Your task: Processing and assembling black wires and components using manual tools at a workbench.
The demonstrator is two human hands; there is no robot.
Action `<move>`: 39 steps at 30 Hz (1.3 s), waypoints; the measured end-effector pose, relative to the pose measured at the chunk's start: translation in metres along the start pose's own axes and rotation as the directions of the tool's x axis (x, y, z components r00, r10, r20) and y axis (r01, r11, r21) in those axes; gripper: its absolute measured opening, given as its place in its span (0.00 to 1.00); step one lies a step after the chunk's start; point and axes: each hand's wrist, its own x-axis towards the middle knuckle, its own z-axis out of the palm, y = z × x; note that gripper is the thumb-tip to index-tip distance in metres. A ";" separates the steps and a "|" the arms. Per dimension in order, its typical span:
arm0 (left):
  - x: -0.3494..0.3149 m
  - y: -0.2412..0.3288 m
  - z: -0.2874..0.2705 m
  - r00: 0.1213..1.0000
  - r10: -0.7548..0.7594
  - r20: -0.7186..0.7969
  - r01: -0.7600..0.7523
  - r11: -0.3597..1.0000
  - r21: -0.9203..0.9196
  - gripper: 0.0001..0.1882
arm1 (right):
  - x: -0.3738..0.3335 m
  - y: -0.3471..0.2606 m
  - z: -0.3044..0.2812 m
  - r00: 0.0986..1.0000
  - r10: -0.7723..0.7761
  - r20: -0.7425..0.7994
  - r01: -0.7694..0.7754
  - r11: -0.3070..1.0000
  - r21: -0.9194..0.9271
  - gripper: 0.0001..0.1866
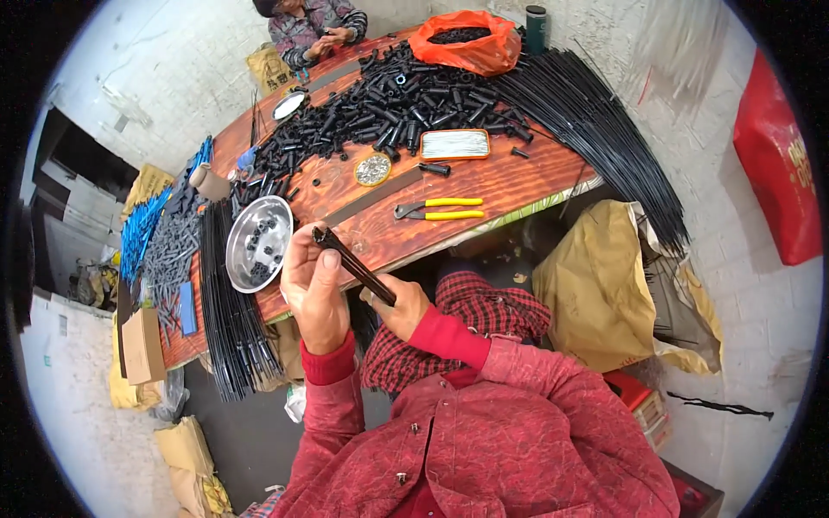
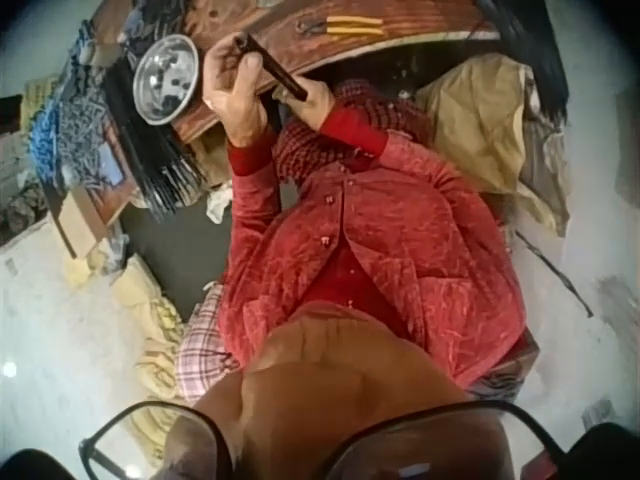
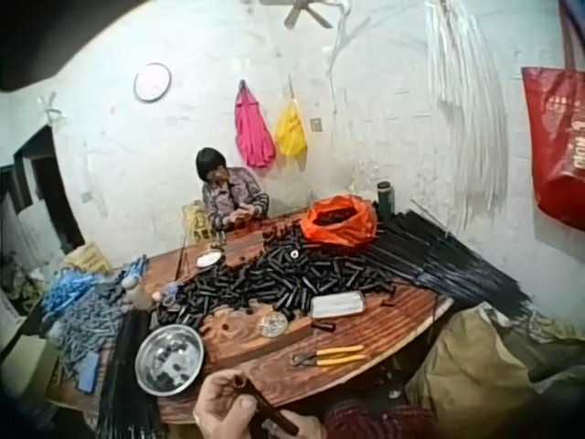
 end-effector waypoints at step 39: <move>0.034 0.016 0.005 0.991 -0.077 0.111 0.060 0.987 0.149 0.24 | 0.082 -0.085 -0.076 0.939 -0.078 0.334 -0.085 0.891 0.446 0.20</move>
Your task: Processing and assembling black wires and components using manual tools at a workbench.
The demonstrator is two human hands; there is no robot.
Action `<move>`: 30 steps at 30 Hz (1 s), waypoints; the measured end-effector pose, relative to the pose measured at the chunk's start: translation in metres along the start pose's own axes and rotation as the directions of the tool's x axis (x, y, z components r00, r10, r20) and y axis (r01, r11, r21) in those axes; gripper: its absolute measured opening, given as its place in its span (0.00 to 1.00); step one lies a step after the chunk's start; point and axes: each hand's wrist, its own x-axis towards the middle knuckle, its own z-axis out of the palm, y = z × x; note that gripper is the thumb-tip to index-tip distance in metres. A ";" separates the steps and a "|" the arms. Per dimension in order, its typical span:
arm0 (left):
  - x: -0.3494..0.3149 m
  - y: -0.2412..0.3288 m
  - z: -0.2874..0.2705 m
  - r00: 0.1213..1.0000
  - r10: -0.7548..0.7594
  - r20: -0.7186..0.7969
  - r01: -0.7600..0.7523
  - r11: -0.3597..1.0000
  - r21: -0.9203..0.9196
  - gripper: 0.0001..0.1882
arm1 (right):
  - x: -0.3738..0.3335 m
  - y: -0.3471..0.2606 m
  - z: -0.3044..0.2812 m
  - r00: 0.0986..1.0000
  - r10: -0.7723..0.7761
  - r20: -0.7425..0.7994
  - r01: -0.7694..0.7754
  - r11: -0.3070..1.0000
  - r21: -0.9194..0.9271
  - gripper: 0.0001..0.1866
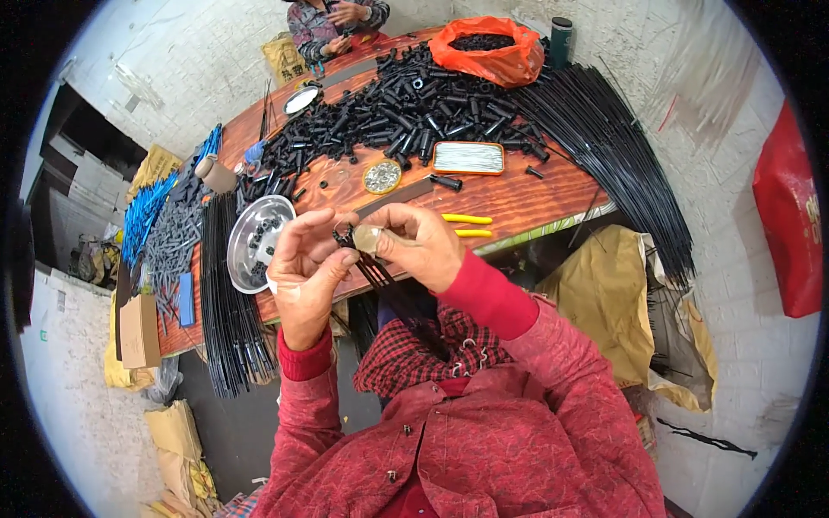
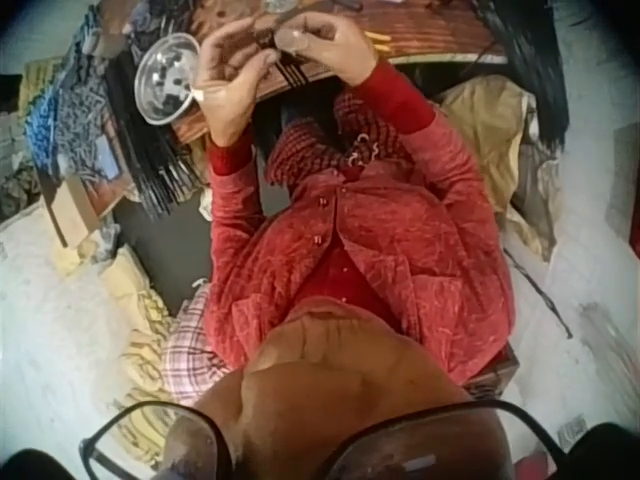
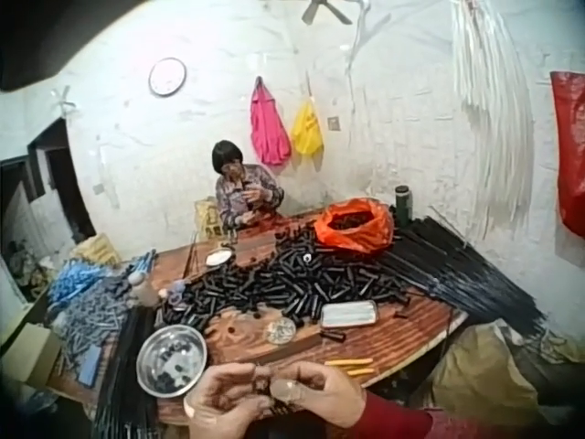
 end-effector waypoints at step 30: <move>0.023 -0.014 -0.027 0.956 -0.180 0.232 0.228 0.953 -0.198 0.14 | 0.014 0.006 -0.013 0.981 0.086 0.172 -0.131 0.953 0.274 0.15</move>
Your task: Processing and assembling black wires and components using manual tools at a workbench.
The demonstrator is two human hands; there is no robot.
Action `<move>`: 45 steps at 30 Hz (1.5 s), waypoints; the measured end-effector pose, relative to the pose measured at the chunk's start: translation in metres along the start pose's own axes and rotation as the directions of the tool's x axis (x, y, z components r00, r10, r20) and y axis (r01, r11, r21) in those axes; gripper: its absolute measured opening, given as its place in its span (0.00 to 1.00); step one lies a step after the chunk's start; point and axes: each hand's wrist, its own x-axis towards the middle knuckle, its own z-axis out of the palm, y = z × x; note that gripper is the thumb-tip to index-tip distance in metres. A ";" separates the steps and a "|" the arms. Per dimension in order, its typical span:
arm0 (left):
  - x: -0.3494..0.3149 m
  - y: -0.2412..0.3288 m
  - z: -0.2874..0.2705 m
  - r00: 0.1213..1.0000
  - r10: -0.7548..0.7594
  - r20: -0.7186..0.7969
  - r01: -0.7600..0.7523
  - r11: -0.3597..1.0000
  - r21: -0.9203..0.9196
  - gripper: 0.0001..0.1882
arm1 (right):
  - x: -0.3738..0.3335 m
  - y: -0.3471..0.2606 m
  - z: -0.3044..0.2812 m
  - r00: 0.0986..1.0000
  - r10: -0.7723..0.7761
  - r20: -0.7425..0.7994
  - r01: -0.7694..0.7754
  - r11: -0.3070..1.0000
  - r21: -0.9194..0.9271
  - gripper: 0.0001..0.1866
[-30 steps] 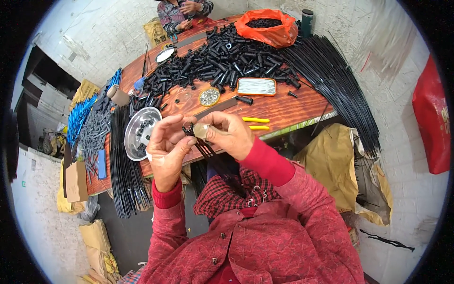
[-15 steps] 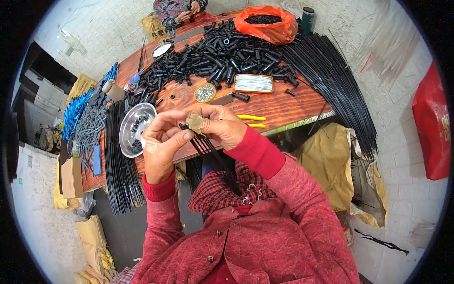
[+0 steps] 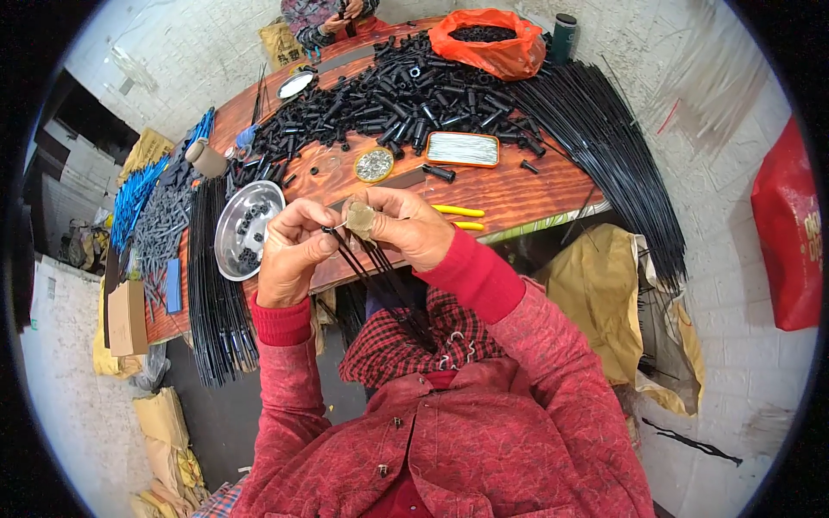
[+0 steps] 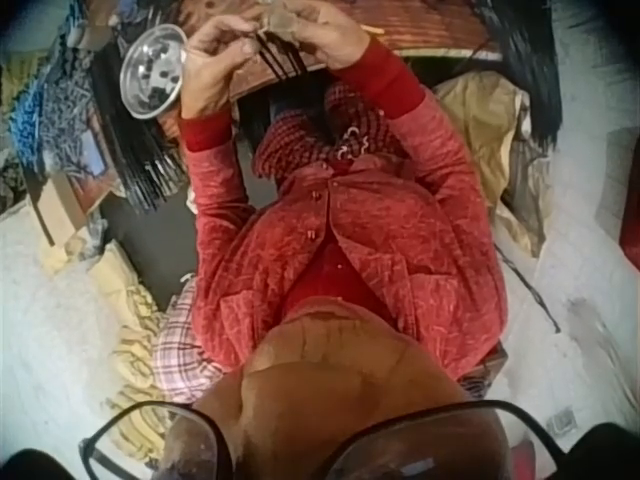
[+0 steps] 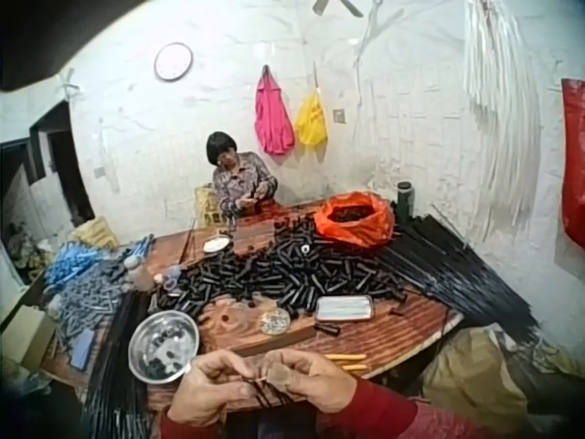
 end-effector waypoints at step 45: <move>-0.045 0.023 -0.056 0.990 0.137 -0.043 -0.115 0.935 0.334 0.25 | -0.011 0.012 0.034 1.000 0.015 -0.001 -0.015 0.968 -0.251 0.30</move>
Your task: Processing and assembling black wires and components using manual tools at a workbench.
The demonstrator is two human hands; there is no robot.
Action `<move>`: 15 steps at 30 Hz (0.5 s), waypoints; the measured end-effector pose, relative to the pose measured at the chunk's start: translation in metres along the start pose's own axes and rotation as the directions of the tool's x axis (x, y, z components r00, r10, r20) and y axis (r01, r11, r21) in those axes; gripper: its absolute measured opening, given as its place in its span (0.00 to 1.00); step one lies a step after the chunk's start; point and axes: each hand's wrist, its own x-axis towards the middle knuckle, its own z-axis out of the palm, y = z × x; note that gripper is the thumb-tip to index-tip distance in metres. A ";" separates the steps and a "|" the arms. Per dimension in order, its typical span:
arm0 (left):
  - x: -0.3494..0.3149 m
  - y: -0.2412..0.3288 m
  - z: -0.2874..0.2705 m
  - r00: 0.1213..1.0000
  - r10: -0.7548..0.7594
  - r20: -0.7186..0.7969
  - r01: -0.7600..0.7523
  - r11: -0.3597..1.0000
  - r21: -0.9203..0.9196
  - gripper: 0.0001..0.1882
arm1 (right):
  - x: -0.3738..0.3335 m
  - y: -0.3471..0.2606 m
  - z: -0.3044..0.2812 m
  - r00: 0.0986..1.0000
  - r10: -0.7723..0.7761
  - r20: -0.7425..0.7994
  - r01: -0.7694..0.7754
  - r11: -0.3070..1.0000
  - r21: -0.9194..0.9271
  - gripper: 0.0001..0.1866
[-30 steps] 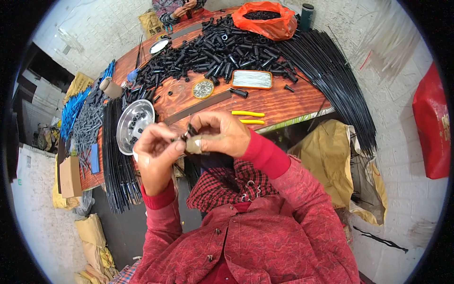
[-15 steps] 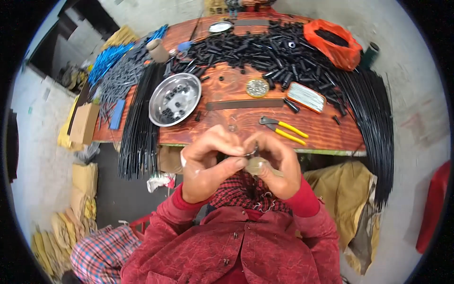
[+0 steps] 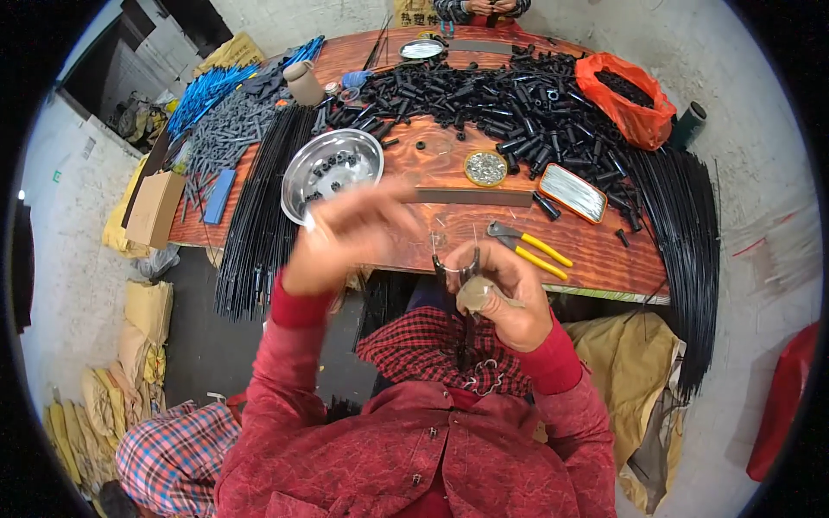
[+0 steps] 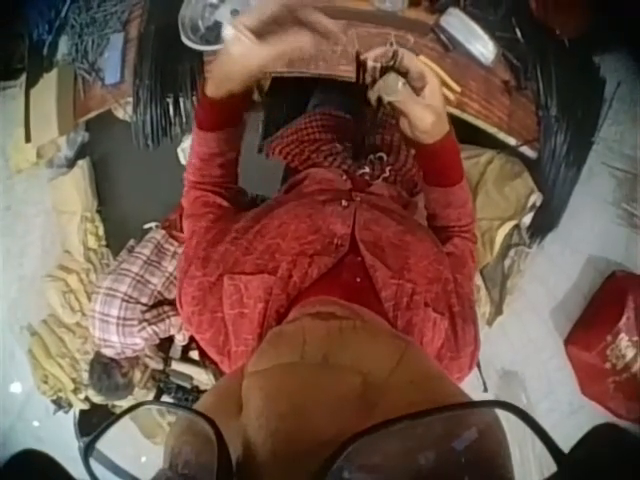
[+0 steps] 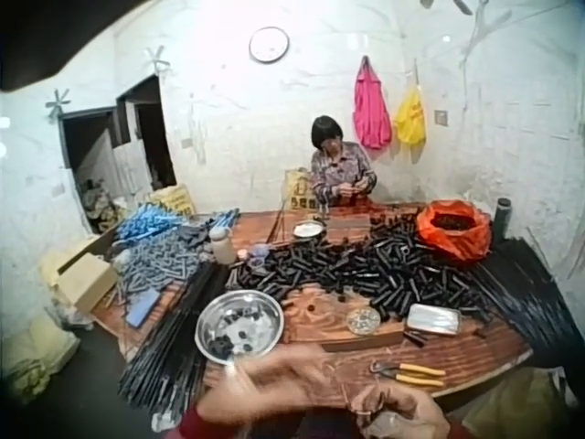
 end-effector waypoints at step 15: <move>0.030 -0.103 -0.162 0.835 -0.322 -0.445 0.365 0.931 0.011 0.11 | 0.012 -0.001 0.001 0.998 0.002 -0.055 -0.003 1.000 -0.024 0.26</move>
